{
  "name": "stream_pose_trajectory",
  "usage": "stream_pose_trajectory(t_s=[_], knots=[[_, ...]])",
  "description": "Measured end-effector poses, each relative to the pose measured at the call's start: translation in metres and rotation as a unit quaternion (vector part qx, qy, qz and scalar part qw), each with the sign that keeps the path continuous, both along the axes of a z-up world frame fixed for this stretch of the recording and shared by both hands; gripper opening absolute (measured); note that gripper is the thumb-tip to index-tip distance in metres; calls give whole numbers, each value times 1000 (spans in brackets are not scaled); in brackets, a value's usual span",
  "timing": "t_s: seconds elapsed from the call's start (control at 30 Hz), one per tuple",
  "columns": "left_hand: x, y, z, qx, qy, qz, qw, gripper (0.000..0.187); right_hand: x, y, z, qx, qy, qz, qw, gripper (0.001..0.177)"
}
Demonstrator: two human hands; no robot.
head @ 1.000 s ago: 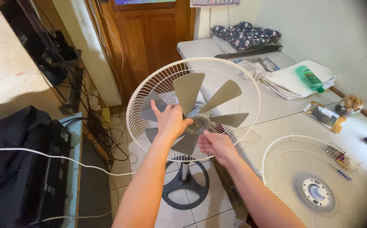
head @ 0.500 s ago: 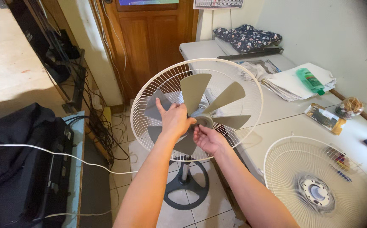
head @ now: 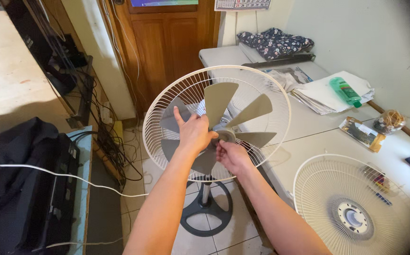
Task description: The person disassembles a standing fan by removing the front grille, unscrewing the blade hub, detaching the blades, and separating the motor housing from the stand. The components are placed on a nearby table.
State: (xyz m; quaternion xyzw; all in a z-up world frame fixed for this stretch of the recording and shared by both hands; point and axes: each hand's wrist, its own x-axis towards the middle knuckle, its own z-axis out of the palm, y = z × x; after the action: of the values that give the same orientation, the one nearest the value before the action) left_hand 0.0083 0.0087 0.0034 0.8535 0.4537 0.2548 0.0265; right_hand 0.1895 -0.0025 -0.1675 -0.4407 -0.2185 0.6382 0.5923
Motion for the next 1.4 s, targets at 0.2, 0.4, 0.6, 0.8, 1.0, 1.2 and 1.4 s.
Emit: stream_pose_trajectory(t_s=[0.2, 0.4, 0.6, 0.8, 1.0, 1.2, 1.4], knots=[[6, -2, -6, 10, -10, -14, 1000, 45, -22, -20, 33, 108, -684, -113, 713, 38], [4, -17, -30, 34, -119, 23, 992, 46, -25, -17, 31, 121, -653, -176, 726, 33], [4, -9, -14, 47, -76, -9, 996, 44, -15, -26, 50, 200, -741, -107, 632, 27], [5, -5, -1, 26, -35, -10, 999, 44, -14, -23, 58, 218, -795, -62, 562, 25], [-8, -1, -5, 9, -43, -26, 999, 47, 15, -44, 88, 47, -700, 61, 710, 33], [-13, -4, -7, 42, -99, -54, 993, 40, 19, -62, 121, 232, -788, -147, 551, 53], [-10, -39, -29, 146, -224, 61, 962, 20, 22, -45, 123, 196, -748, -108, 625, 55]])
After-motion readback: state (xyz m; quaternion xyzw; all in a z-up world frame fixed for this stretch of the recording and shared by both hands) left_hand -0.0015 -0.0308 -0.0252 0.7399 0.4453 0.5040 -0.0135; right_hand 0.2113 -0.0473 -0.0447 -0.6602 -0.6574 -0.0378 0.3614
